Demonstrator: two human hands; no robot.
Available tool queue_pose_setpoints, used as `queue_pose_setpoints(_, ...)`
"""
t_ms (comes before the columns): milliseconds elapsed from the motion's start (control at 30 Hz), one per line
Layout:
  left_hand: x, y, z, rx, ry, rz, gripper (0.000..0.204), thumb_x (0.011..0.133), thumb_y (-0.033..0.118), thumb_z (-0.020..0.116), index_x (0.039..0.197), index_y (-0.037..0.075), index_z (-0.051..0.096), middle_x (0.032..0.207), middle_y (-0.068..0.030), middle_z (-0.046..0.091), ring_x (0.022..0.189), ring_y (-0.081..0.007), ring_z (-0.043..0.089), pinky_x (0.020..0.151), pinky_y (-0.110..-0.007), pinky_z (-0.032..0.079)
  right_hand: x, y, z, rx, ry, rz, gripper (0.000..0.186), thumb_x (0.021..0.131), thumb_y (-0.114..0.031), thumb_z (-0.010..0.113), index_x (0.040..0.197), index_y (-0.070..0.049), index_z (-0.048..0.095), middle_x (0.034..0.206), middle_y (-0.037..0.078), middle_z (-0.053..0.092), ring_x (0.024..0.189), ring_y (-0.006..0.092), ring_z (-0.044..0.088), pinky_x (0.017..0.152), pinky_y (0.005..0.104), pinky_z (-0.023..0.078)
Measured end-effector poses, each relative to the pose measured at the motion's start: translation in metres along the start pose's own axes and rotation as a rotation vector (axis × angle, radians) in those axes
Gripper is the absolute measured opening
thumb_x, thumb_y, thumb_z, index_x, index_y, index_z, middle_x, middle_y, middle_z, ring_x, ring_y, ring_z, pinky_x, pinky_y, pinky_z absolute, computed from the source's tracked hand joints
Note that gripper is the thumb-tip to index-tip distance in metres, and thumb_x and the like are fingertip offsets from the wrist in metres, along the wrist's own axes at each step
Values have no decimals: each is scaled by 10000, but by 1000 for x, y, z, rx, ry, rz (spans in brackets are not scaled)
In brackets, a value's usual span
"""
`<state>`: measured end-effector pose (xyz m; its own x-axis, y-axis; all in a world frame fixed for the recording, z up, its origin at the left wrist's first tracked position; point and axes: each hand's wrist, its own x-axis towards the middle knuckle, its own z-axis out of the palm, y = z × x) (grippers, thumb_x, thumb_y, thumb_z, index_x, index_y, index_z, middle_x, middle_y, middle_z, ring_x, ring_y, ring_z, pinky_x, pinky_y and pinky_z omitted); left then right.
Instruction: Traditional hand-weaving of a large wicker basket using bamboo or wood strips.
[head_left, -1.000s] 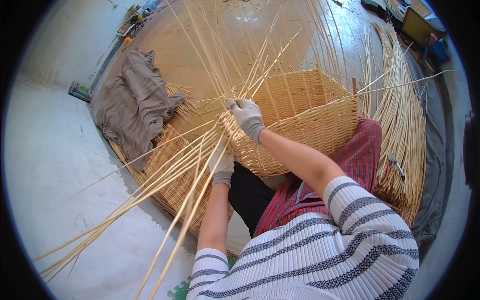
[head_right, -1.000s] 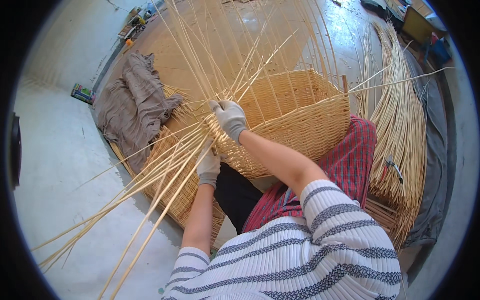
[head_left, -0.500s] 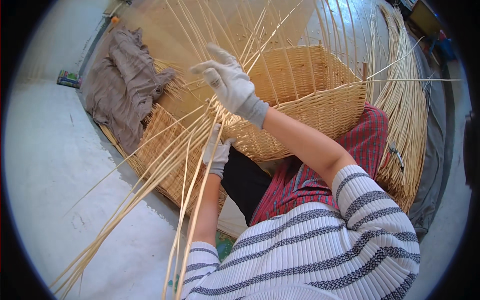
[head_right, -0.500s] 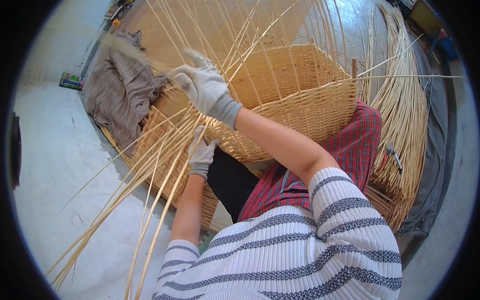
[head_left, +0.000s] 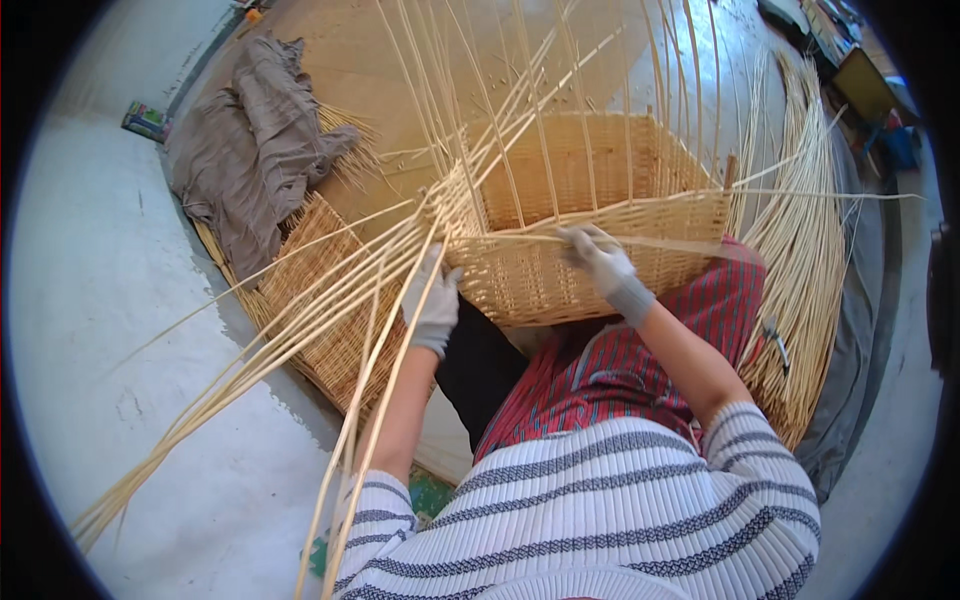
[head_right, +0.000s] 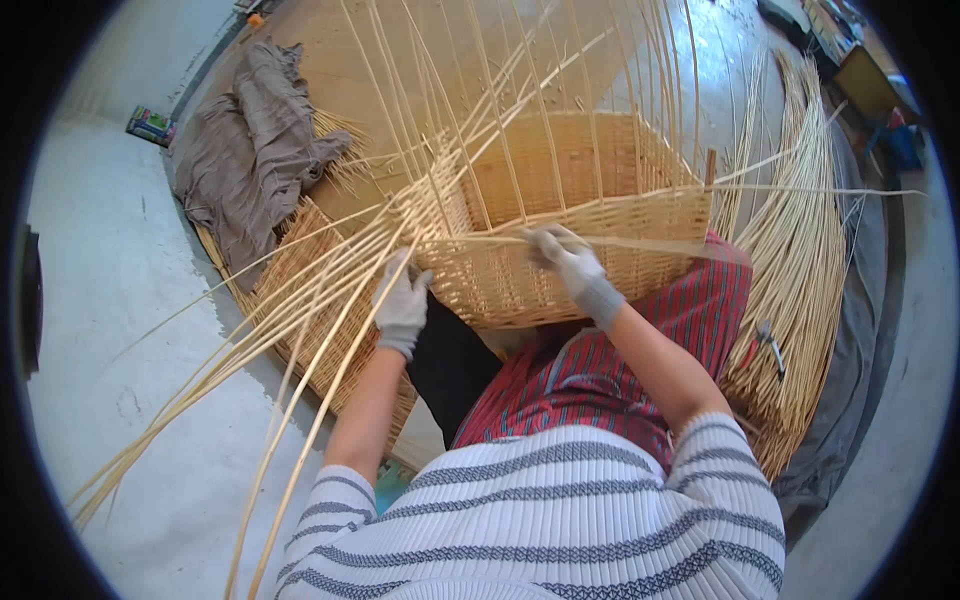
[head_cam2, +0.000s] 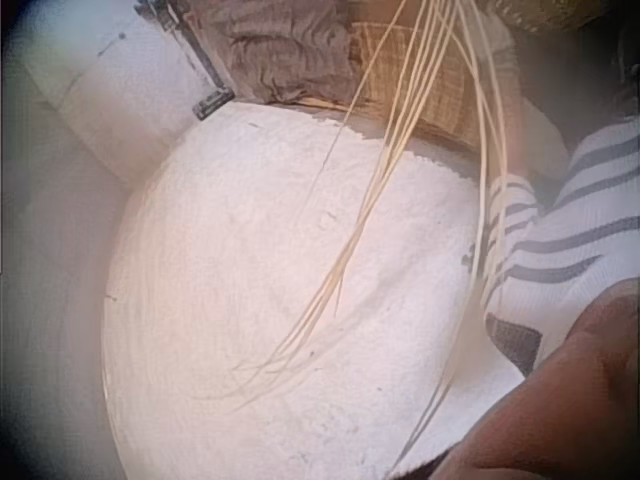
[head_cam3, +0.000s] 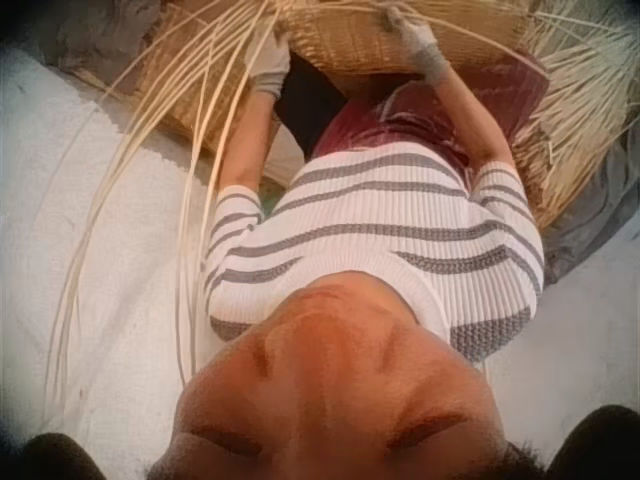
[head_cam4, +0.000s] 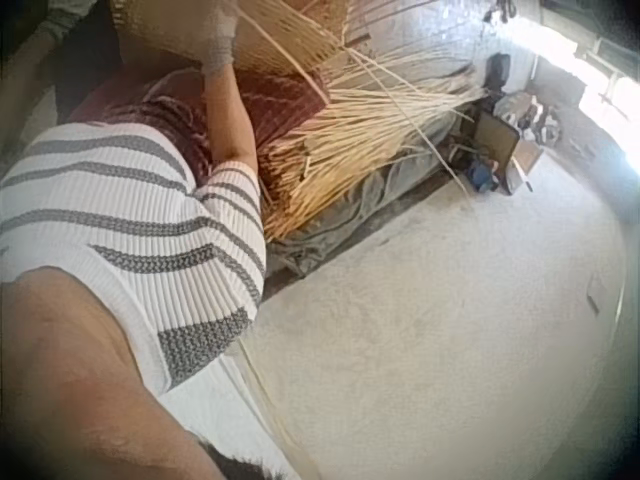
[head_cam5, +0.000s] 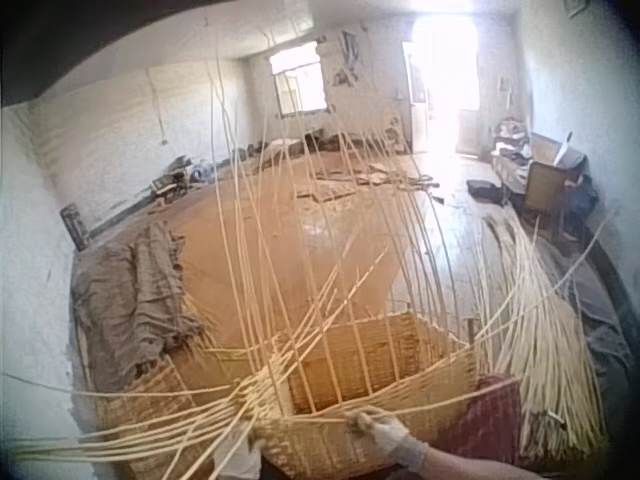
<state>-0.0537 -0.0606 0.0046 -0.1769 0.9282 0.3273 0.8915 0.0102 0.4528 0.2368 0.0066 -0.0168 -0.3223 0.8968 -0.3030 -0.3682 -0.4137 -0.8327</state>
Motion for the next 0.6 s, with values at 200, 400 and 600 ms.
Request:
queue_pose_setpoints(200,61,72,9,-406,-356,-212,257,999,127,559,1244,134,638,1103,-111,682,845,-208,695,671,-347,554,-5,18,-25,181,371,-289,96,994,-124,633,1083,-92,650,1088,44,702,973,134,651,843,304,547)
queue_pose_setpoints(400,69,62,18,-666,-602,-472,178,1044,231,538,1064,117,674,655,-47,609,407,-130,548,382,-310,452,32,-88,63,-527,260,-329,321,982,-73,575,1297,-103,521,1109,90,713,989,197,684,725,361,584)
queue_pose_setpoints(600,67,95,35,-774,-517,-583,281,1049,310,513,952,64,610,734,-63,634,429,-181,605,408,-338,507,146,-107,108,-1293,149,-822,679,970,-102,519,1566,-334,291,1466,239,498,1148,348,643,947,384,526)
